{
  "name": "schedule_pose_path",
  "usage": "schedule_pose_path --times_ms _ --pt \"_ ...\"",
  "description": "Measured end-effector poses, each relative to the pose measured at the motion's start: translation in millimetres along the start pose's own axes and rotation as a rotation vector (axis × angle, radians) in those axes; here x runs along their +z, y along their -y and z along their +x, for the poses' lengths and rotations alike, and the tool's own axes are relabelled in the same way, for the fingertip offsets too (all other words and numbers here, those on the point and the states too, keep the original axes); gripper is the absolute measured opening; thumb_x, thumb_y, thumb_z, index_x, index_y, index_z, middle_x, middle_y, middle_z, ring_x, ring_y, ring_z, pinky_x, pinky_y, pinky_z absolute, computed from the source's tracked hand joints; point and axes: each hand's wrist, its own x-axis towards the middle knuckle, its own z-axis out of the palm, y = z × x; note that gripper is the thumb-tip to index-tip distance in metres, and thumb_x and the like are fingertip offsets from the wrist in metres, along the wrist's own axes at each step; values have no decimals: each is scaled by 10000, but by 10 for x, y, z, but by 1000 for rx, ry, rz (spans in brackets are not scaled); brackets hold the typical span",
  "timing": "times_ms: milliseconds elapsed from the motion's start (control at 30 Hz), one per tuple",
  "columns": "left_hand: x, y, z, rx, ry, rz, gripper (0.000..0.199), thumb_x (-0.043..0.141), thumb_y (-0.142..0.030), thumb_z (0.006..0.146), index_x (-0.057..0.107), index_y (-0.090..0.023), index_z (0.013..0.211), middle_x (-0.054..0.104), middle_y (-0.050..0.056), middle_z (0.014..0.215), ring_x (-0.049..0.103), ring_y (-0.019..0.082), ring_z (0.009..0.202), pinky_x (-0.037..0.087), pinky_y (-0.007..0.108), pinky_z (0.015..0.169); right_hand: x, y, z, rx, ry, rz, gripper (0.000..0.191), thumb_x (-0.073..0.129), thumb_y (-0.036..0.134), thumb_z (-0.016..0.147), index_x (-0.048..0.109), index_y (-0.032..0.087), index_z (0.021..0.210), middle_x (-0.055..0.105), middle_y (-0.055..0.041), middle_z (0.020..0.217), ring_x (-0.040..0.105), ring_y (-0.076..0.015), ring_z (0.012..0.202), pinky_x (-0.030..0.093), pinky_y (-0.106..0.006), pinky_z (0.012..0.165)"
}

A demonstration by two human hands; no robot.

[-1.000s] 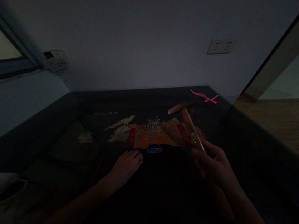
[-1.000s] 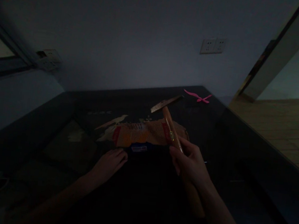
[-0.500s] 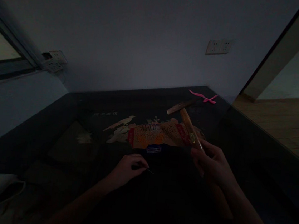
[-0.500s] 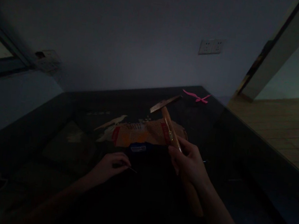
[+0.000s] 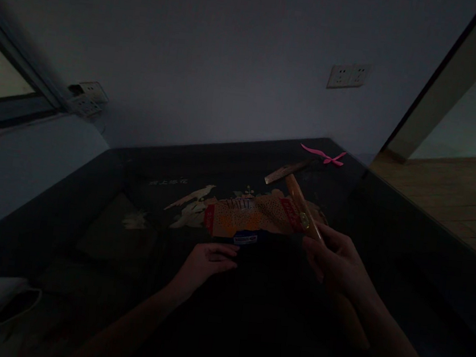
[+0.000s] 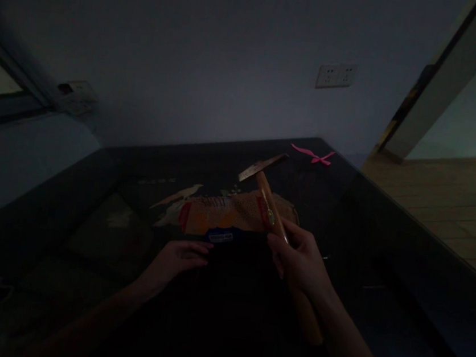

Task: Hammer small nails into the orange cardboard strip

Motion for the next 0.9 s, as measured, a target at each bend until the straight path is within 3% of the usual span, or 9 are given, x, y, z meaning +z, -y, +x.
schedule_pose_path --times_ms 133,333,433,533,633,767,900 --pt "14 -17 -23 13 18 -23 148 740 -211 633 684 -125 740 620 105 1199 599 233 1060 467 368 907 -2 -1 -2 8 13 -1 566 642 387 715 565 105 1199 463 78 441 375 -64 312 310 -175 292" --pt "14 -66 -51 109 60 103 139 702 -258 671 647 -131 673 706 94 966 639 209 916 492 343 811 11 -8 9 28 10 24 582 655 384 700 563 101 1200 459 80 449 382 -69 320 298 -178 300" --pt "24 -91 -78 109 72 97 185 667 -308 706 609 -133 718 715 78 828 631 138 642 490 264 603 10 -17 8 21 18 19 565 646 387 715 565 107 1199 449 82 441 372 -71 311 291 -179 293" --pt "30 -99 -103 78 85 34 223 622 -347 749 573 -134 789 702 55 718 545 86 432 411 212 443 0 -28 7 10 21 7 554 640 390 730 560 116 1204 453 81 441 370 -67 312 291 -174 296" --pt "20 -107 -106 88 59 26 233 638 -340 741 606 -123 819 697 60 706 630 135 548 482 247 532 -3 -33 11 8 20 6 551 650 385 724 563 116 1197 464 78 448 374 -62 318 291 -168 301" --pt "3 -142 -97 79 23 5 257 678 -297 714 657 -114 893 718 95 873 684 191 795 523 314 762 9 -25 8 15 14 15 543 648 376 725 561 114 1193 464 79 448 371 -59 324 295 -164 303" --pt "30 -209 -158 63 21 -50 294 719 -271 672 643 -117 911 721 102 906 689 207 819 531 322 765 14 -17 0 5 35 16 549 634 368 740 544 107 1214 452 86 438 360 -53 316 288 -160 301"
